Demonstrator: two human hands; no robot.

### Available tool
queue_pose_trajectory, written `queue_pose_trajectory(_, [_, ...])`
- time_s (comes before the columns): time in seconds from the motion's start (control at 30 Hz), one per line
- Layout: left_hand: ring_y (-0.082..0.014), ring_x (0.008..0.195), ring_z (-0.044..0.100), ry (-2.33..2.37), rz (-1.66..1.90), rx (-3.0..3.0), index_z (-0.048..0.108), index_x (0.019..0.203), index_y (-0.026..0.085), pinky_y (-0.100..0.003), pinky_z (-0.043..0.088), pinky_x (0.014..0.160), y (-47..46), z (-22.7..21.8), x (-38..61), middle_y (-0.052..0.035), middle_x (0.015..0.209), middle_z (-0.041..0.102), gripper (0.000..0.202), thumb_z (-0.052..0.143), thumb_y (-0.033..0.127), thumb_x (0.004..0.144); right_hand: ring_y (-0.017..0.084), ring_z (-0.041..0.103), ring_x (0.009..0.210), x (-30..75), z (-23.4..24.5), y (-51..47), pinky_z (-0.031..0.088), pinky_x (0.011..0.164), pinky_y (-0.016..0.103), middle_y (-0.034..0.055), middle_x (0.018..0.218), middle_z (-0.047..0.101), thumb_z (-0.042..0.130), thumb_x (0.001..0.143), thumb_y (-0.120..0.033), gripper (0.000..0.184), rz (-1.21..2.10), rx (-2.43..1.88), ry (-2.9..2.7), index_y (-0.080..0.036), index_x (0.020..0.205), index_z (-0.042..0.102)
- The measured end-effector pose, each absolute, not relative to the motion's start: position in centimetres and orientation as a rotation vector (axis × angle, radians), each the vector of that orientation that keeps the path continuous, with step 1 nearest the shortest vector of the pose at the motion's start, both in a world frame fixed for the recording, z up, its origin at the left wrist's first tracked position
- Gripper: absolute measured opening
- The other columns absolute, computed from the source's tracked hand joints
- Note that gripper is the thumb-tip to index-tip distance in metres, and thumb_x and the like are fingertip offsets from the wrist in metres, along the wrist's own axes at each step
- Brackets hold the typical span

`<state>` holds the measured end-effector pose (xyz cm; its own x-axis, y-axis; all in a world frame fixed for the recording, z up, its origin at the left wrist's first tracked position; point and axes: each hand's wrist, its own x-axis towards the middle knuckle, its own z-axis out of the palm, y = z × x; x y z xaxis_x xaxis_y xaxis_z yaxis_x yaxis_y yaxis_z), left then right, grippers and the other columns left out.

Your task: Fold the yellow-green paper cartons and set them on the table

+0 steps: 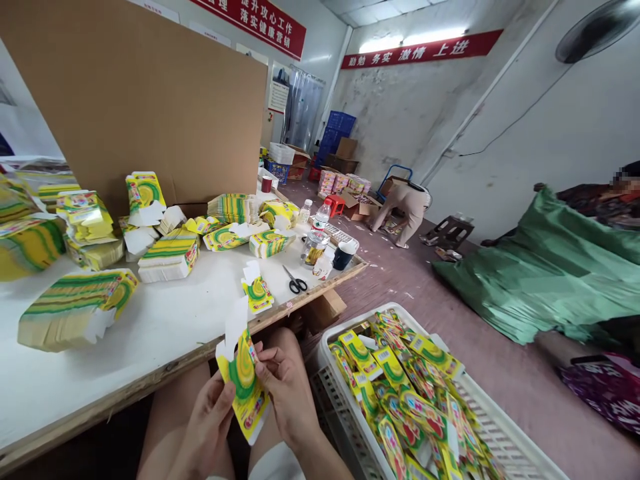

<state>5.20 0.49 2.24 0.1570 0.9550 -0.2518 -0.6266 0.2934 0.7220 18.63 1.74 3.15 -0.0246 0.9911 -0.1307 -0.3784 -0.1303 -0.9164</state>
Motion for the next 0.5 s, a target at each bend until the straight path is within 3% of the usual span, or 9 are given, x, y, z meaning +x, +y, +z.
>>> queue_pose_trajectory(0.1, [-0.0319,0.095,0.072,0.744,1.202,0.552,0.079,0.088,0.024,-0.036,0.06,0.082,0.8,2.3,5.2,-0.0076,0.091,0.081,0.034,0.087,0.04,0.06,0.024,0.066,0.092,19.0,4.2,1.3,0.052,0.083,0.039,0.007,0.097,0.069,0.073,0.078,-0.042,0.024,1.256,-1.154,-1.069,-0.022,0.086,0.063])
queue_pose_trajectory(0.17, [-0.0328,0.096,0.072,0.724,1.19,0.578,0.078,0.095,0.023,-0.039,0.059,0.084,1.0,2.5,5.2,-0.0087,0.093,0.08,0.039,0.086,0.04,0.06,0.025,0.061,0.104,19.3,5.4,0.9,0.048,0.093,0.041,0.0074,0.106,0.066,0.068,0.082,-0.031,0.013,0.974,-1.262,-1.278,-0.023,0.093,0.066])
queue_pose_trajectory(0.3, [-0.0348,0.096,0.072,0.694,1.109,0.579,0.077,0.1,0.02,-0.043,0.057,0.086,0.6,3.1,5.7,-0.0125,0.097,0.079,0.046,0.085,0.043,0.061,0.023,0.047,0.125,20.0,7.4,0.4,0.036,0.107,0.04,0.0047,0.132,0.057,0.064,0.084,-0.017,0.046,0.697,-1.203,-1.674,-0.03,0.126,0.055])
queue_pose_trajectory(0.37, [-0.0352,0.094,0.072,0.671,1.06,0.554,0.077,0.102,0.019,-0.044,0.056,0.084,0.3,3.4,6.0,-0.0137,0.096,0.078,0.049,0.085,0.044,0.061,0.022,0.05,0.119,20.3,7.7,0.5,0.039,0.103,0.038,0.0043,0.126,0.06,0.063,0.085,-0.015,0.045,0.701,-1.16,-1.758,-0.03,0.127,0.055])
queue_pose_trajectory(0.5, [-0.0337,0.091,0.073,0.665,1.01,0.503,0.077,0.1,0.02,-0.042,0.057,0.08,0.2,3.9,6.2,-0.0115,0.088,0.079,0.045,0.085,0.043,0.062,0.021,0.057,0.097,20.7,7.2,0.7,0.046,0.086,0.034,0.004,0.1,0.063,0.058,0.088,-0.02,0.017,0.669,-1.176,-1.66,-0.027,0.104,0.062])
